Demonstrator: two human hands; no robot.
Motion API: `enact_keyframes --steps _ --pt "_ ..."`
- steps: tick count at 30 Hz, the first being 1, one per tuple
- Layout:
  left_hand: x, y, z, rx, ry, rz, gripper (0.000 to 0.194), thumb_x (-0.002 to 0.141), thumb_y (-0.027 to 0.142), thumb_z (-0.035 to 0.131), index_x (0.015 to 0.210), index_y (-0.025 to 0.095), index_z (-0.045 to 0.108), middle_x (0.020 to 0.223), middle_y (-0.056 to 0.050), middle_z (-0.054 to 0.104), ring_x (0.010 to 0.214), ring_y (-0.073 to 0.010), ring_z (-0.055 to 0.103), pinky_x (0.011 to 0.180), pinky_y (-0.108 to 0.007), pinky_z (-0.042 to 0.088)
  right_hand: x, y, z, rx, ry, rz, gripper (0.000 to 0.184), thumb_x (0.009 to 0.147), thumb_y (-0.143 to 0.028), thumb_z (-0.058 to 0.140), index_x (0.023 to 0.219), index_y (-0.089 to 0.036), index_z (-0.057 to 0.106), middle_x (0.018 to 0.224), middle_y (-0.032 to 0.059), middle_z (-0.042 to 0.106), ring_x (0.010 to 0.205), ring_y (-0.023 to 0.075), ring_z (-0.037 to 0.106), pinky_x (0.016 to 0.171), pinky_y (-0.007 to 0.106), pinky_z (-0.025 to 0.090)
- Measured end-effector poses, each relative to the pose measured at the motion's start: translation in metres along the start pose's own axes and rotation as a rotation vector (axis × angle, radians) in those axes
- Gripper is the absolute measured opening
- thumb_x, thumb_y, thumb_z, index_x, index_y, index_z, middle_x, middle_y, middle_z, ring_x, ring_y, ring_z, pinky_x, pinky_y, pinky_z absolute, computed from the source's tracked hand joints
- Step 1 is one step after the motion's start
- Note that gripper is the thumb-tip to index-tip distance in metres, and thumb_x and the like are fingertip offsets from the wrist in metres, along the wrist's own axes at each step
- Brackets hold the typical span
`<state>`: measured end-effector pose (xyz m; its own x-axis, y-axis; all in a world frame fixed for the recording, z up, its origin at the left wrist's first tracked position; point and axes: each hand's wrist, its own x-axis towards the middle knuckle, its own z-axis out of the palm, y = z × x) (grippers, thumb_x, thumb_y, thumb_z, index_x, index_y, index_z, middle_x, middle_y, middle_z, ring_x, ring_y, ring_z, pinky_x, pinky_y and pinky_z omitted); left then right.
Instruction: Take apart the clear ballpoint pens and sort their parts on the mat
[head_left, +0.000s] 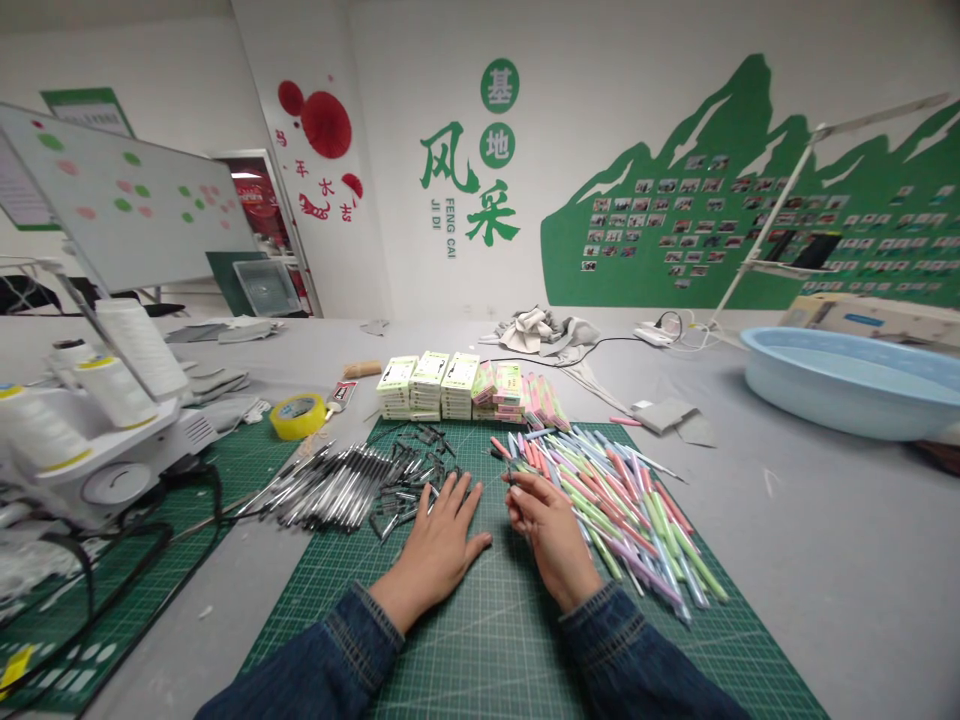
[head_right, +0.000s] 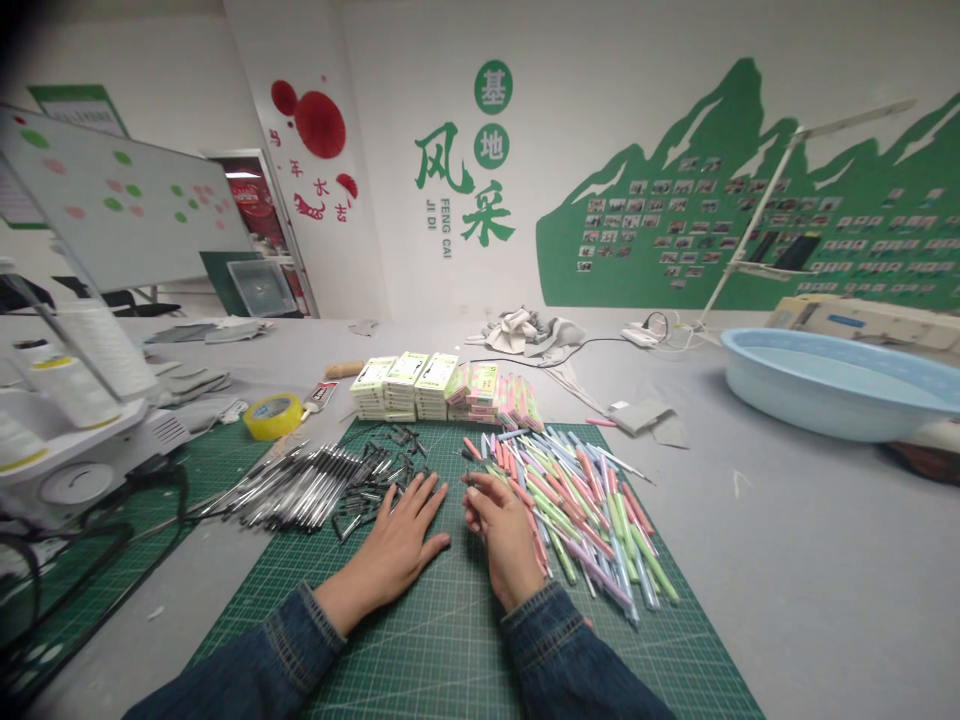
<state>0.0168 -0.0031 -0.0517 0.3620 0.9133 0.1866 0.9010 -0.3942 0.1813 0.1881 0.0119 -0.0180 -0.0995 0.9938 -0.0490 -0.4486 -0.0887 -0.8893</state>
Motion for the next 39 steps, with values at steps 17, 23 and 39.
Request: enact_keyframes --steps 17,23,39 --pt "0.014 -0.093 -0.064 0.118 0.066 -0.285 0.014 0.08 0.025 0.055 0.079 0.023 0.069 0.088 -0.005 0.062 0.093 -0.0208 0.053 0.082 -0.03 0.038 0.0 0.0 0.0 -0.02 0.002 0.001 0.026 0.069 -0.03 0.07 0.091 -0.017 0.066 0.069 -0.0002 0.057 0.055 0.0082 0.046 0.049 0.02 0.029" --pt "0.025 -0.091 -0.056 0.163 0.03 -0.264 0.013 0.078 0.021 0.057 0.076 0.023 0.07 0.084 -0.006 0.061 0.09 -0.0215 0.051 0.076 -0.03 0.036 0.001 0.001 -0.001 -0.033 0.003 -0.003 0.025 0.071 -0.029 0.068 0.093 -0.017 0.065 0.07 -0.0003 0.057 0.055 0.0081 0.047 0.05 0.02 0.03" --pt "0.027 -0.084 -0.059 0.171 0.022 -0.224 0.009 0.074 0.019 0.059 0.073 0.022 0.068 0.085 -0.006 0.062 0.09 -0.0222 0.053 0.074 -0.03 0.038 0.001 0.0 0.0 -0.015 0.001 0.002 0.027 0.069 -0.028 0.069 0.092 -0.016 0.064 0.068 -0.0005 0.056 0.055 0.0084 0.047 0.049 0.02 0.029"
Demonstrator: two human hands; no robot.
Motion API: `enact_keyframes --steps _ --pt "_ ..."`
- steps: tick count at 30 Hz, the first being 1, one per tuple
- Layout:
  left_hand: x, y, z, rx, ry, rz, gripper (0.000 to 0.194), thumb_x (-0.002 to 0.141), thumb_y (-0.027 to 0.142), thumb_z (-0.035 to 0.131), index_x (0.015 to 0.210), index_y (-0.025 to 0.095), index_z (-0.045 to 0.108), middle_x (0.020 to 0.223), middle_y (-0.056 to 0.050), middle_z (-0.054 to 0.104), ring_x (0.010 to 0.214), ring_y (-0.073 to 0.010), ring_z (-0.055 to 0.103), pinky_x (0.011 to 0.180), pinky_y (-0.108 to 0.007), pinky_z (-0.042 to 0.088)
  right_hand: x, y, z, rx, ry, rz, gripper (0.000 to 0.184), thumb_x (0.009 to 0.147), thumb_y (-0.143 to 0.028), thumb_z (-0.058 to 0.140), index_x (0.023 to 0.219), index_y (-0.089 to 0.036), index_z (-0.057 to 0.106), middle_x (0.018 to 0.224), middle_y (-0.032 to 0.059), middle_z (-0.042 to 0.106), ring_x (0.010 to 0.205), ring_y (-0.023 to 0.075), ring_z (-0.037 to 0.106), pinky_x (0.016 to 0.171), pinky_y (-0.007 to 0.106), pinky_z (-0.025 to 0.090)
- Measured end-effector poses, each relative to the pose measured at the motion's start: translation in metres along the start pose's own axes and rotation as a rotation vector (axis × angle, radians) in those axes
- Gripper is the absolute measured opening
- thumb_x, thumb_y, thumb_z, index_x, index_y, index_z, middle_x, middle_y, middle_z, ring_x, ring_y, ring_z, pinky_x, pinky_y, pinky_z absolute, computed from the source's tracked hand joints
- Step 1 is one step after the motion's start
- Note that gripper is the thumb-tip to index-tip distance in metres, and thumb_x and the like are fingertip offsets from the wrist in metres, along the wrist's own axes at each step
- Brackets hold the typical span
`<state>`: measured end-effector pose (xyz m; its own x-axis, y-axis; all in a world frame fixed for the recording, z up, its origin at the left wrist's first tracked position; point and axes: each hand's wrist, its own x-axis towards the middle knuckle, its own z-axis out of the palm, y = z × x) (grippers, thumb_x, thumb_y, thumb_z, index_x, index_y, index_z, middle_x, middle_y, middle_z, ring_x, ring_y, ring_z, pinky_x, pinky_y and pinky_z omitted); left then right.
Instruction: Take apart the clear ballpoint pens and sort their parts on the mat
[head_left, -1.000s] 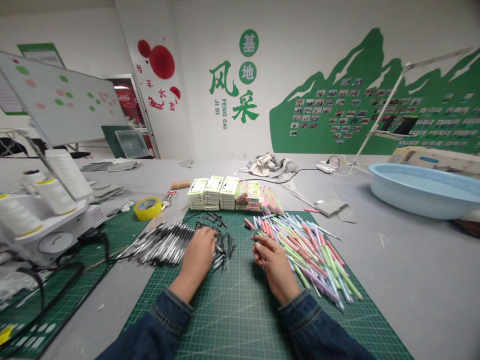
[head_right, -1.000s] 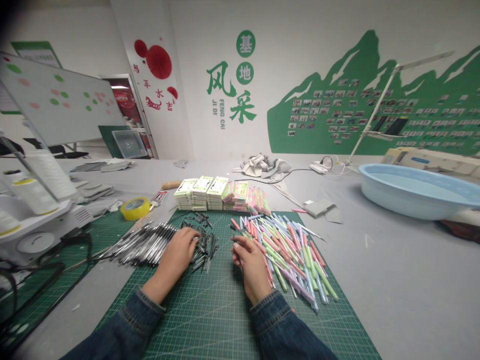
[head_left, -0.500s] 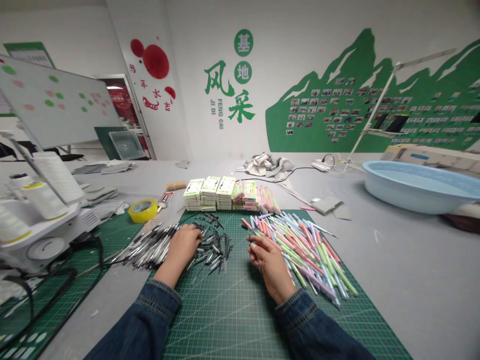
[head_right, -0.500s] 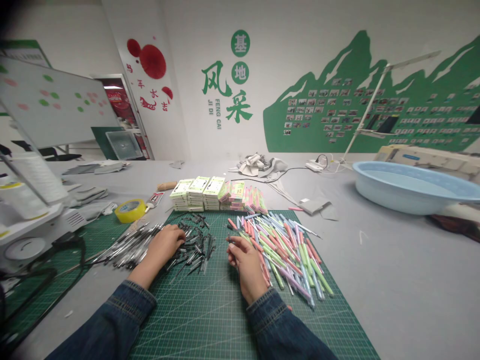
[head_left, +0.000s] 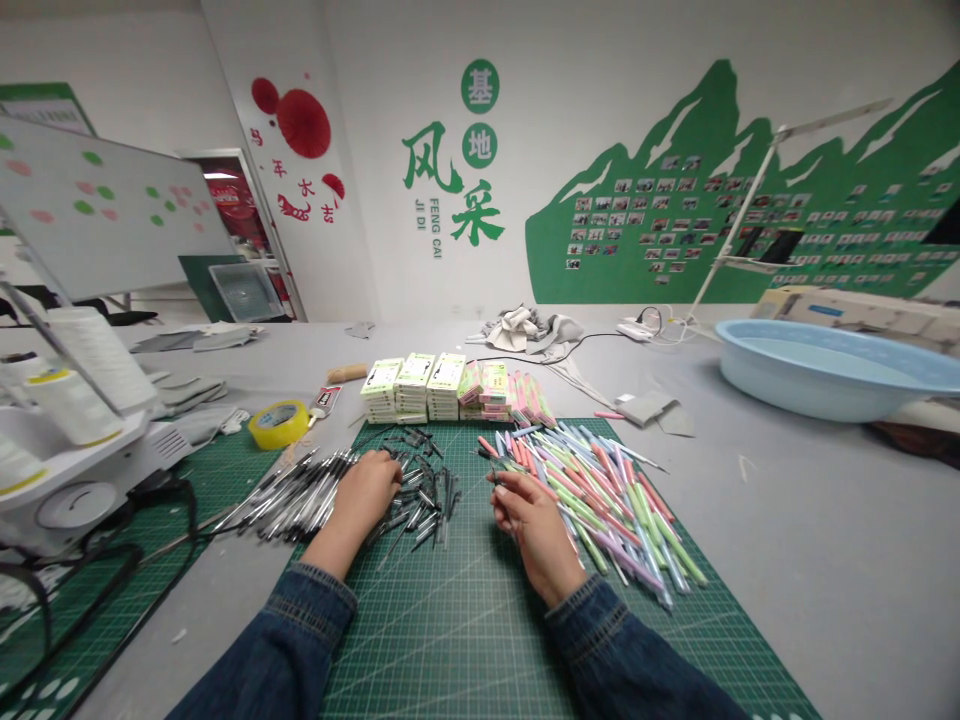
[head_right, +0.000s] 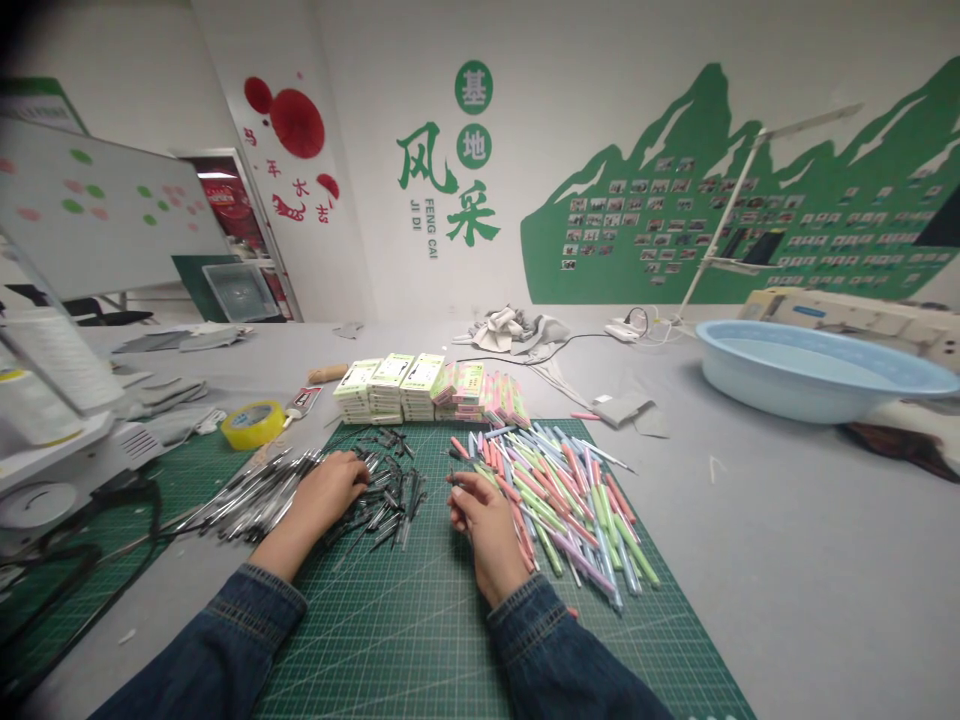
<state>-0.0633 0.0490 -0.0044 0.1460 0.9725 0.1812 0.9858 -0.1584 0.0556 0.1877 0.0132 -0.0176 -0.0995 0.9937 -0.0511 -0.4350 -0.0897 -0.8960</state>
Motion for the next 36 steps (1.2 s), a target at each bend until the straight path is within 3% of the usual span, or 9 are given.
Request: enact_keyframes --steps 3,6,9,13,17,21,27,32,36 --pt "0.0 0.001 0.0 -0.005 0.023 -0.011 0.01 0.077 0.02 0.055 0.072 0.021 0.065 0.085 -0.007 0.063 0.088 -0.0228 0.055 0.073 -0.03 0.039 0.0 0.002 0.0 -0.013 -0.008 -0.004 0.026 0.07 -0.028 0.067 0.094 -0.016 0.063 0.068 -0.0004 0.056 0.055 0.0084 0.047 0.049 0.02 0.029" --pt "-0.001 0.006 -0.003 -0.092 0.087 -0.082 0.012 0.081 0.025 0.05 0.083 0.021 0.061 0.083 -0.006 0.064 0.079 -0.021 0.058 0.068 -0.03 0.041 0.0 0.005 0.001 -0.054 -0.028 -0.022 0.025 0.072 -0.027 0.065 0.095 -0.016 0.063 0.07 0.0 0.057 0.055 0.0088 0.047 0.049 0.021 0.029" --pt "-0.004 0.021 -0.008 -0.5 0.156 -0.102 0.015 0.082 0.031 0.051 0.09 0.021 0.059 0.079 -0.002 0.065 0.071 -0.0177 0.06 0.067 -0.028 0.043 -0.001 0.008 0.003 -0.122 -0.052 -0.048 0.025 0.073 -0.027 0.064 0.095 -0.016 0.063 0.069 -0.0006 0.057 0.054 0.0091 0.047 0.05 0.021 0.031" --pt "-0.012 0.053 -0.011 -1.133 0.028 -0.037 0.021 0.078 0.036 0.059 0.091 0.019 0.062 0.073 -0.001 0.063 0.064 -0.0156 0.058 0.06 -0.026 0.047 -0.001 0.01 0.006 -0.217 -0.071 -0.072 0.024 0.072 -0.026 0.063 0.094 -0.017 0.064 0.067 -0.0017 0.057 0.053 0.0097 0.047 0.05 0.023 0.034" --pt "-0.017 0.071 -0.012 -1.393 -0.032 -0.081 0.023 0.074 0.034 0.064 0.09 0.017 0.064 0.073 -0.001 0.062 0.064 -0.0138 0.057 0.062 -0.026 0.047 -0.004 0.009 0.008 -0.337 -0.096 -0.138 0.022 0.072 -0.024 0.061 0.093 -0.018 0.066 0.071 -0.0007 0.059 0.056 0.0113 0.048 0.052 0.024 0.037" --pt "-0.018 0.071 -0.013 -1.397 -0.057 -0.067 0.023 0.076 0.033 0.063 0.09 0.016 0.066 0.073 -0.001 0.062 0.062 -0.0126 0.056 0.063 -0.026 0.046 -0.007 0.008 0.007 -0.505 -0.109 -0.219 0.022 0.075 -0.023 0.059 0.094 -0.02 0.068 0.083 0.0028 0.066 0.068 0.0158 0.055 0.061 0.027 0.043" --pt "-0.021 0.07 -0.014 -1.208 -0.127 0.059 0.019 0.078 0.032 0.059 0.089 0.017 0.066 0.075 -0.002 0.064 0.06 -0.0134 0.056 0.06 -0.025 0.045 -0.009 0.006 0.008 -0.667 -0.127 -0.353 0.021 0.077 -0.018 0.058 0.093 -0.024 0.07 0.09 0.0037 0.067 0.083 0.0202 0.058 0.075 0.032 0.042" --pt "-0.025 0.071 -0.01 -1.128 -0.106 0.073 0.019 0.078 0.031 0.057 0.088 0.018 0.066 0.076 -0.002 0.066 0.061 -0.0143 0.058 0.061 -0.026 0.045 -0.009 0.011 0.007 -0.652 -0.097 -0.357 0.021 0.07 -0.015 0.065 0.089 -0.023 0.065 0.079 0.0003 0.064 0.069 0.0168 0.055 0.064 0.028 0.04" --pt "-0.026 0.069 -0.014 -1.101 -0.098 0.095 0.017 0.079 0.029 0.057 0.087 0.019 0.066 0.076 -0.002 0.065 0.06 -0.0139 0.058 0.062 -0.026 0.045 -0.008 0.016 0.006 -0.582 -0.111 -0.263 0.009 0.069 -0.018 0.067 0.076 -0.021 0.061 0.065 -0.0032 0.058 0.057 0.013 0.051 0.055 0.025 0.036"
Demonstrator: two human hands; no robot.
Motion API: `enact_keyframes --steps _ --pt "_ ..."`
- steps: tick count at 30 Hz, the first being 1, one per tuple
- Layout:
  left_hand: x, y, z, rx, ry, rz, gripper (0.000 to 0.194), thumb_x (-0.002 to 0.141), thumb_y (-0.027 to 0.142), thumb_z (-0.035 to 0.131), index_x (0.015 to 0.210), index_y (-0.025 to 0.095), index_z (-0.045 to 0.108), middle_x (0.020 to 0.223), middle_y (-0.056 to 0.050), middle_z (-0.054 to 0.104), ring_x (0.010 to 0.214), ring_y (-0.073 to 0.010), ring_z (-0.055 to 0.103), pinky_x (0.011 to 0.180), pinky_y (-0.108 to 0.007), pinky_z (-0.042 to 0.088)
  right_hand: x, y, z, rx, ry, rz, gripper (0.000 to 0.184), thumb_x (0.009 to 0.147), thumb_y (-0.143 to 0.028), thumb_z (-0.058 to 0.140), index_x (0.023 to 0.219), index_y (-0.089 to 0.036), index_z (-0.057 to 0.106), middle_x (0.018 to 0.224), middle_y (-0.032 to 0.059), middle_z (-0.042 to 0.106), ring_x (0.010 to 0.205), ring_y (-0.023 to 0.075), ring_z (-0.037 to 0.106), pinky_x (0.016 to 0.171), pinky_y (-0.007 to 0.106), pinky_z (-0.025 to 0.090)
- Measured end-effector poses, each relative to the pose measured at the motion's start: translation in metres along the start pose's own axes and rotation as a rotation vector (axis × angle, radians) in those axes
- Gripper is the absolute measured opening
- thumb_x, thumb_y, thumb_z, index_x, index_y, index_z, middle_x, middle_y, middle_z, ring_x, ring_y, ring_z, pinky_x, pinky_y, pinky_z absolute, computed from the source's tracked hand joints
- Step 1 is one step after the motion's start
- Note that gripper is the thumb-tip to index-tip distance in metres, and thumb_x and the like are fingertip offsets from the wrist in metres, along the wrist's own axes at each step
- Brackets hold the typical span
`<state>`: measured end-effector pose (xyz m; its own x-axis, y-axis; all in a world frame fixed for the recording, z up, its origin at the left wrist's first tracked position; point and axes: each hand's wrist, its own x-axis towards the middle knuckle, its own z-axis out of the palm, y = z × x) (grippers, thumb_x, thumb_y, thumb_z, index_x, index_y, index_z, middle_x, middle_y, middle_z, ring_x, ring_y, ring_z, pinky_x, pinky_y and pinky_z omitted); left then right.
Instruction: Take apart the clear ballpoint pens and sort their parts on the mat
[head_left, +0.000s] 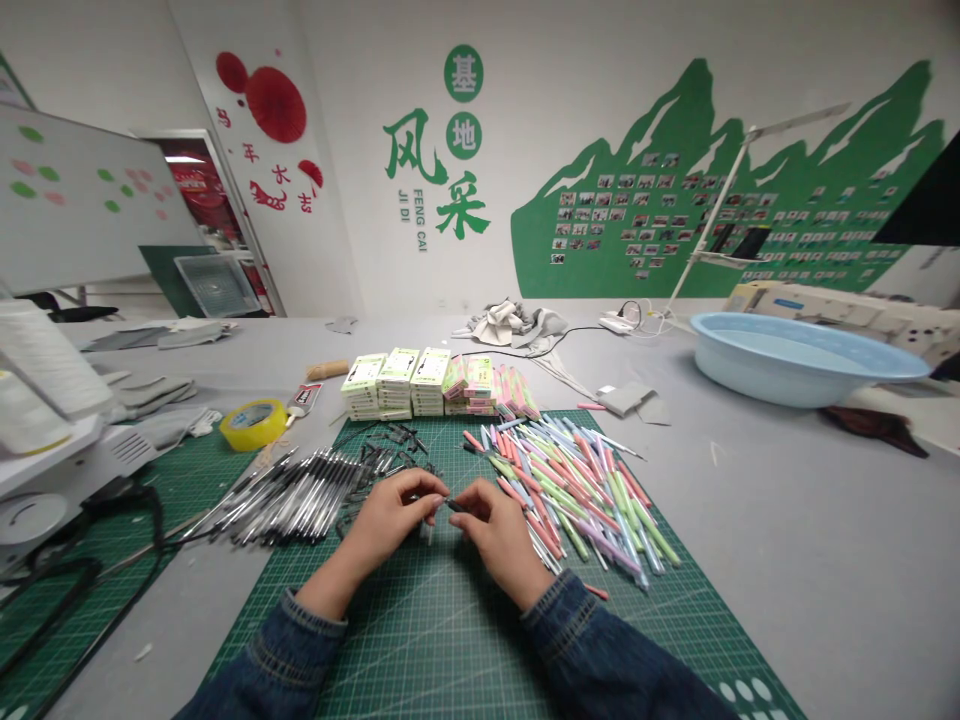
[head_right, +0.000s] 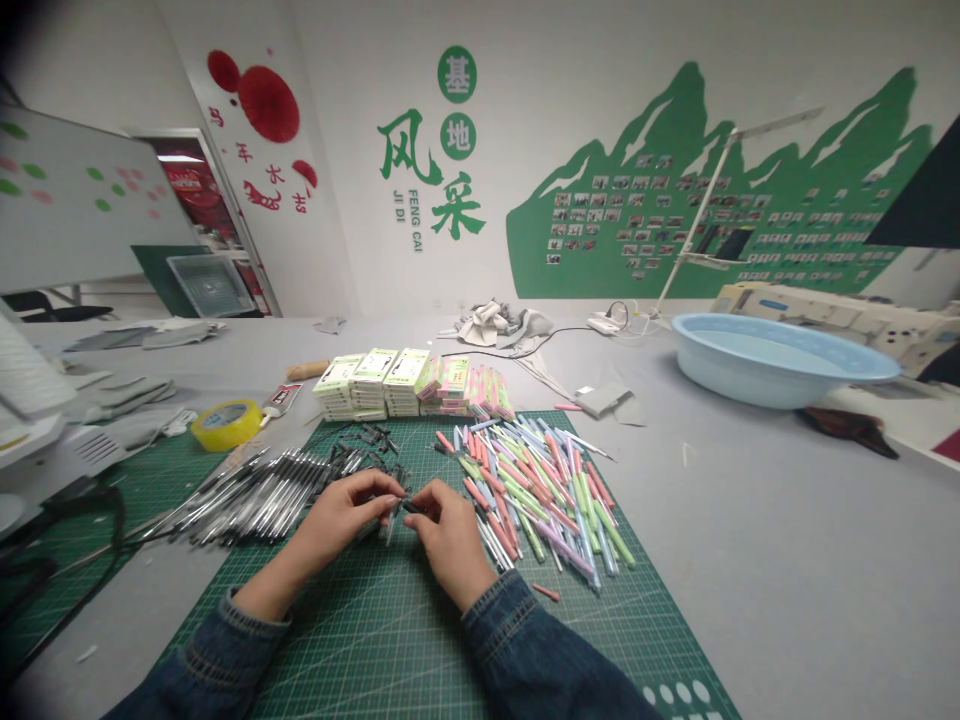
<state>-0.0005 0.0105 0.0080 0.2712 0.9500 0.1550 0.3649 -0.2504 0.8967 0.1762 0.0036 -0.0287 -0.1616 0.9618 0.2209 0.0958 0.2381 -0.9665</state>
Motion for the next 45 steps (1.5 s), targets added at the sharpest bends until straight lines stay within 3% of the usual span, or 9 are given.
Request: enact_keyframes --steps 5,8,11,14,20,25,32,37,45 --pt "-0.002 0.007 -0.005 -0.008 -0.003 0.072 0.012 0.077 0.022 0.057 0.082 0.018 0.067 0.085 -0.004 0.064 0.082 -0.0173 0.059 0.077 -0.028 0.045 0.0 -0.001 0.004 0.162 -0.147 0.105 0.011 0.081 -0.027 0.055 0.08 -0.018 0.062 0.064 -0.002 0.06 0.05 0.0111 0.052 0.049 0.024 0.037" --pt "-0.001 0.006 -0.001 -0.196 0.019 0.01 0.028 0.073 0.026 0.063 0.101 0.019 0.062 0.096 -0.007 0.064 0.093 -0.0198 0.058 0.076 -0.028 0.047 -0.001 -0.004 0.005 0.187 -0.144 0.103 0.013 0.081 -0.029 0.056 0.079 -0.018 0.062 0.065 -0.0017 0.061 0.049 0.0105 0.052 0.049 0.023 0.037" --pt "0.0 0.001 0.005 -0.261 0.071 -0.089 0.027 0.073 0.035 0.065 0.093 0.017 0.061 0.082 -0.004 0.062 0.075 -0.0167 0.058 0.059 -0.024 0.045 -0.001 -0.004 0.005 0.193 -0.127 0.097 0.012 0.08 -0.031 0.058 0.078 -0.019 0.061 0.065 -0.002 0.061 0.05 0.0105 0.052 0.049 0.023 0.038" --pt "0.0 -0.003 0.006 -0.222 0.072 -0.115 0.022 0.074 0.038 0.064 0.078 0.016 0.063 0.069 0.0 0.058 0.061 -0.0128 0.053 0.057 -0.024 0.043 -0.001 -0.004 0.004 0.193 -0.125 0.095 0.012 0.08 -0.031 0.059 0.079 -0.019 0.062 0.064 -0.0022 0.061 0.05 0.0103 0.051 0.05 0.023 0.038" --pt "-0.002 0.0 0.009 -0.402 0.056 -0.139 0.03 0.072 0.033 0.067 0.098 0.018 0.064 0.098 -0.007 0.066 0.09 -0.0192 0.06 0.074 -0.027 0.046 -0.001 -0.003 0.004 0.214 -0.132 0.097 0.013 0.081 -0.031 0.058 0.079 -0.019 0.062 0.065 -0.0026 0.06 0.05 0.0098 0.051 0.049 0.023 0.037" --pt "-0.001 -0.007 0.013 -0.333 0.119 -0.14 0.021 0.071 0.035 0.068 0.08 0.016 0.066 0.076 -0.003 0.064 0.072 -0.0154 0.057 0.066 -0.025 0.045 -0.003 -0.005 0.005 0.264 -0.149 0.13 0.019 0.08 -0.036 0.06 0.078 -0.017 0.062 0.065 -0.0021 0.061 0.049 0.0088 0.05 0.048 0.022 0.034" --pt "-0.004 -0.001 0.016 -0.581 0.077 -0.162 0.03 0.073 0.035 0.068 0.098 0.018 0.064 0.099 -0.007 0.064 0.089 -0.0189 0.059 0.077 -0.03 0.049 -0.003 -0.009 0.007 0.458 -0.19 0.213 0.027 0.079 -0.042 0.061 0.08 -0.015 0.06 0.064 -0.0005 0.062 0.048 0.0069 0.048 0.047 0.02 0.03" --pt "-0.002 -0.004 0.02 -0.53 0.161 -0.174 0.024 0.069 0.037 0.071 0.08 0.016 0.064 0.08 -0.003 0.062 0.072 -0.0146 0.058 0.068 -0.026 0.048 -0.003 -0.009 0.006 0.457 -0.186 0.228 0.028 0.078 -0.042 0.063 0.079 -0.014 0.061 0.064 -0.0002 0.062 0.047 0.0066 0.048 0.046 0.019 0.029" --pt "-0.004 -0.002 0.017 -0.623 0.043 -0.144 0.017 0.076 0.03 0.066 0.083 0.015 0.067 0.079 -0.003 0.064 0.067 -0.0116 0.055 0.067 -0.025 0.044 -0.007 -0.012 0.007 0.691 -0.285 0.294 0.027 0.078 -0.038 0.065 0.08 -0.011 0.065 0.061 0.001 0.058 0.046 0.0053 0.044 0.044 0.019 0.021"
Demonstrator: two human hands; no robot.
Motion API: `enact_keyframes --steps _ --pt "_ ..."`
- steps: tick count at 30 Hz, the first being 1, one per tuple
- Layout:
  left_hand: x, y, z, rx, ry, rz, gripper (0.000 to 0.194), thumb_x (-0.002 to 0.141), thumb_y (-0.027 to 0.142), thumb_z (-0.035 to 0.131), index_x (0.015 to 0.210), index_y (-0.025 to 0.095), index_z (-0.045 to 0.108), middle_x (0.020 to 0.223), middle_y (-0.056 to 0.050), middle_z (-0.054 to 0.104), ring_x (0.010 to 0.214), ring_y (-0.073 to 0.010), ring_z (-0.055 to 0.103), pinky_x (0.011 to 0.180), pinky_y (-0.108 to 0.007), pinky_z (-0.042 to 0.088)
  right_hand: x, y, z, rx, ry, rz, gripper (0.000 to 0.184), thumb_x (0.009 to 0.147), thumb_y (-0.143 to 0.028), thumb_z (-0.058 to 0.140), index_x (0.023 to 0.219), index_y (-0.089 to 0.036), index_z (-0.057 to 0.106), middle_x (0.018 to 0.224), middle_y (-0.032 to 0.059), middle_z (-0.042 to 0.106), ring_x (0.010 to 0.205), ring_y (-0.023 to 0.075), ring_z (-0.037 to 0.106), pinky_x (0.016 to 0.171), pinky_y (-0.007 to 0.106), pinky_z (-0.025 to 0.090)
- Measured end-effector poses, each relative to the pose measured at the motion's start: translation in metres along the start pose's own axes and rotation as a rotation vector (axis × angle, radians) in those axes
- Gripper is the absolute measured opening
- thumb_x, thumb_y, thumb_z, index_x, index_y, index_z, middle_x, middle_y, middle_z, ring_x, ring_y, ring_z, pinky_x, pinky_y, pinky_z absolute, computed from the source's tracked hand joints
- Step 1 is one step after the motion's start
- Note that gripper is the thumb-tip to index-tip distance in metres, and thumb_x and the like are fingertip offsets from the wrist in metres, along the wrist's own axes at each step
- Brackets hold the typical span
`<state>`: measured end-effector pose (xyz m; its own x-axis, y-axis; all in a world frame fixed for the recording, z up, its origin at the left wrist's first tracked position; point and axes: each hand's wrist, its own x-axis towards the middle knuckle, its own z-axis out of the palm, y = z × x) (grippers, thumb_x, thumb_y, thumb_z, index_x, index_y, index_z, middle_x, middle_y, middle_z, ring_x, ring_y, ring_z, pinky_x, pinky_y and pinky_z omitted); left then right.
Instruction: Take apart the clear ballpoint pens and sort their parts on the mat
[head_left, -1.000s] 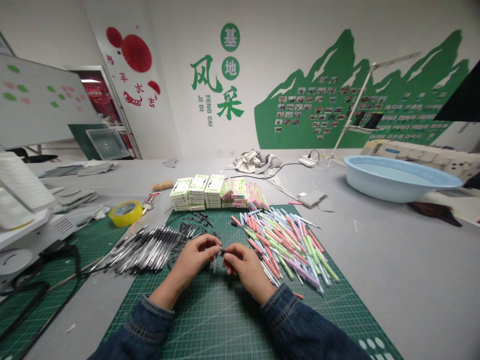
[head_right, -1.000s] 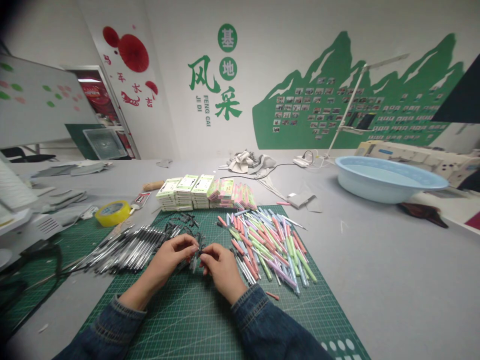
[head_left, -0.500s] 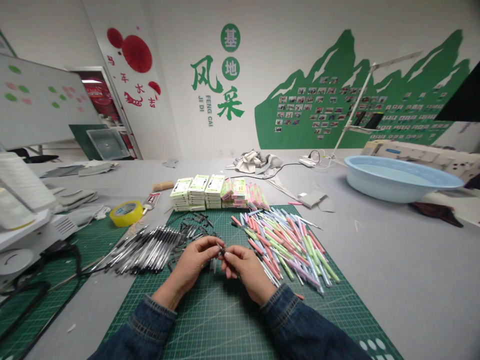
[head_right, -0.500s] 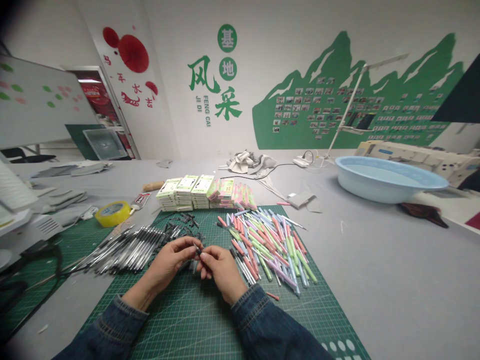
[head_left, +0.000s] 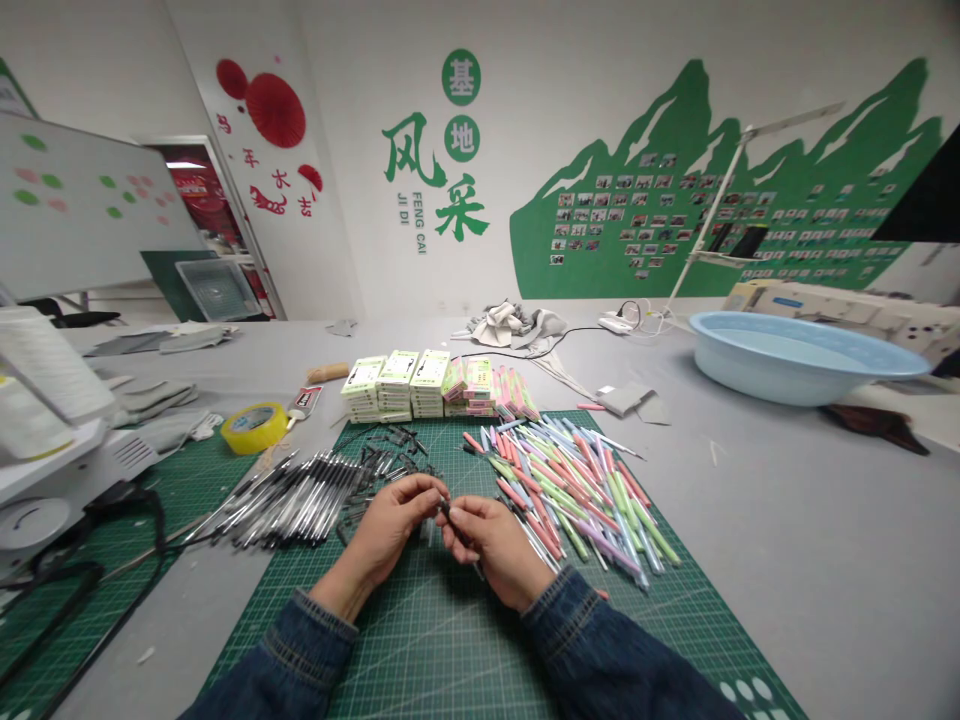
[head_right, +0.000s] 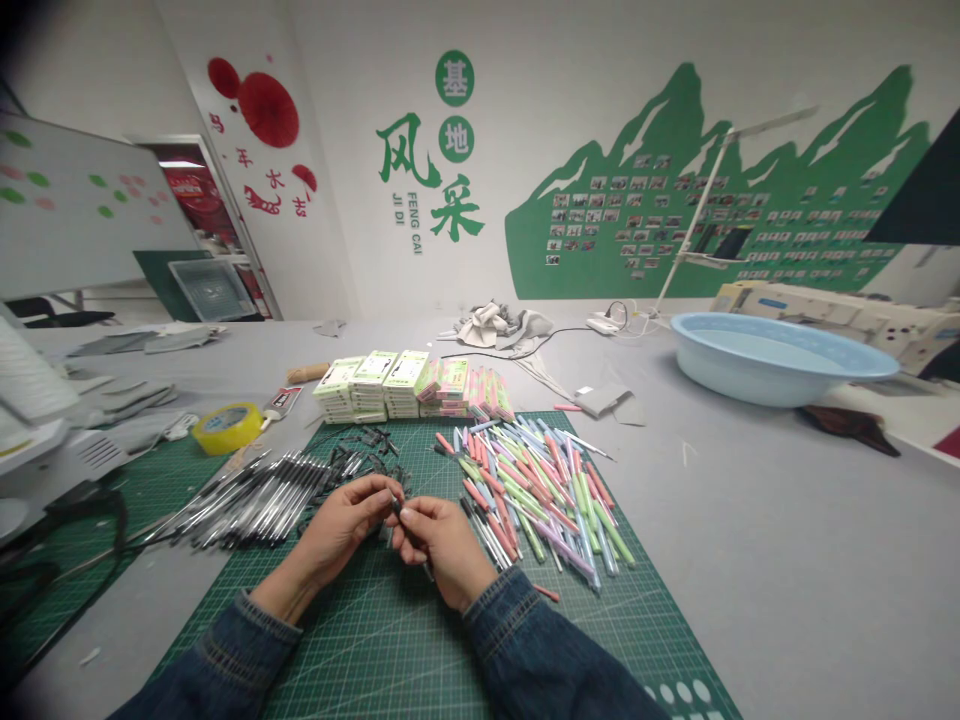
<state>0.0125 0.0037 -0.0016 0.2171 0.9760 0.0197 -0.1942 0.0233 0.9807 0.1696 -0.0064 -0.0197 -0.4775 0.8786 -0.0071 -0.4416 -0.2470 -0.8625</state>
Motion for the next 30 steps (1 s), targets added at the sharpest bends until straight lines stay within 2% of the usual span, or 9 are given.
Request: enact_keyframes --steps 5,10,13,16,19,21,23,26,30 --pt "-0.0002 -0.001 -0.0021 0.002 -0.004 0.013 0.014 0.076 0.028 0.067 0.081 0.015 0.068 0.081 -0.002 0.064 0.065 -0.0104 0.054 0.065 -0.024 0.043 -0.0014 -0.0011 0.0014 0.129 -0.081 0.076 0.027 0.077 -0.037 0.067 0.081 -0.011 0.064 0.061 -0.0001 0.054 0.043 0.0032 0.035 0.043 0.02 0.016" --pt "0.0007 -0.0062 0.001 -0.038 0.043 -0.002 0.016 0.074 0.029 0.068 0.082 0.015 0.069 0.078 -0.003 0.065 0.067 -0.0118 0.056 0.068 -0.025 0.044 -0.0007 -0.001 0.0012 0.19 -0.084 0.111 0.024 0.078 -0.035 0.066 0.081 -0.011 0.063 0.063 -0.0006 0.053 0.042 0.0022 0.032 0.044 0.019 0.017" --pt "0.0007 -0.0085 0.0038 -0.044 0.052 0.012 0.018 0.074 0.029 0.069 0.086 0.015 0.07 0.083 -0.004 0.066 0.071 -0.0123 0.056 0.07 -0.024 0.044 0.0 -0.0017 0.0017 0.211 -0.076 0.079 0.023 0.081 -0.034 0.064 0.082 -0.011 0.062 0.064 -0.0001 0.054 0.044 0.0027 0.036 0.044 0.018 0.02" --pt "0.0017 -0.0084 0.0028 -0.043 0.064 0.03 0.019 0.072 0.029 0.07 0.085 0.015 0.07 0.084 -0.005 0.066 0.074 -0.0132 0.056 0.071 -0.025 0.044 -0.0002 -0.0026 0.0026 0.162 -0.048 0.066 0.023 0.081 -0.035 0.063 0.086 -0.012 0.06 0.067 0.002 0.058 0.048 0.0054 0.046 0.046 0.018 0.027" --pt "0.0046 -0.0076 -0.0019 -0.106 0.16 0.039 0.019 0.071 0.03 0.071 0.083 0.015 0.07 0.085 -0.004 0.066 0.077 -0.0133 0.057 0.072 -0.024 0.045 -0.0003 -0.0015 0.0024 0.053 0.005 0.096 0.024 0.079 -0.034 0.066 0.09 -0.014 0.059 0.07 0.0032 0.062 0.055 0.0091 0.055 0.05 0.019 0.035" --pt "0.0063 -0.0076 -0.0046 -0.154 0.233 0.044 0.019 0.07 0.03 0.073 0.082 0.016 0.07 0.087 -0.004 0.066 0.08 -0.0125 0.058 0.072 -0.022 0.045 0.0 0.0005 0.0013 -0.011 0.029 0.109 0.024 0.077 -0.033 0.068 0.087 -0.013 0.06 0.069 0.0027 0.062 0.055 0.0091 0.055 0.051 0.019 0.036" --pt "0.007 -0.0078 -0.0053 -0.193 0.259 0.04 0.018 0.068 0.028 0.074 0.08 0.015 0.07 0.086 -0.004 0.066 0.08 -0.0119 0.058 0.071 -0.021 0.045 0.0007 0.0029 0.0002 -0.034 0.035 0.101 0.023 0.077 -0.033 0.068 0.082 -0.012 0.061 0.065 0.0015 0.06 0.05 0.007 0.051 0.048 0.018 0.033" --pt "0.0063 -0.0077 -0.0037 -0.239 0.235 0.034 0.017 0.068 0.027 0.075 0.079 0.015 0.069 0.086 -0.004 0.066 0.08 -0.0121 0.059 0.071 -0.022 0.047 0.0015 0.0051 -0.0005 0.003 0.024 0.077 0.024 0.076 -0.034 0.068 0.078 -0.01 0.062 0.058 -0.0008 0.055 0.044 0.0037 0.043 0.043 0.017 0.024" --pt "0.0056 -0.0063 -0.0027 -0.259 0.22 0.033 0.017 0.068 0.026 0.075 0.08 0.015 0.069 0.085 -0.004 0.067 0.079 -0.0123 0.059 0.07 -0.021 0.047 0.0017 0.0052 0.0003 0.063 0.001 0.106 0.024 0.075 -0.033 0.07 0.077 -0.01 0.062 0.058 -0.0009 0.053 0.043 0.0029 0.04 0.042 0.017 0.017"
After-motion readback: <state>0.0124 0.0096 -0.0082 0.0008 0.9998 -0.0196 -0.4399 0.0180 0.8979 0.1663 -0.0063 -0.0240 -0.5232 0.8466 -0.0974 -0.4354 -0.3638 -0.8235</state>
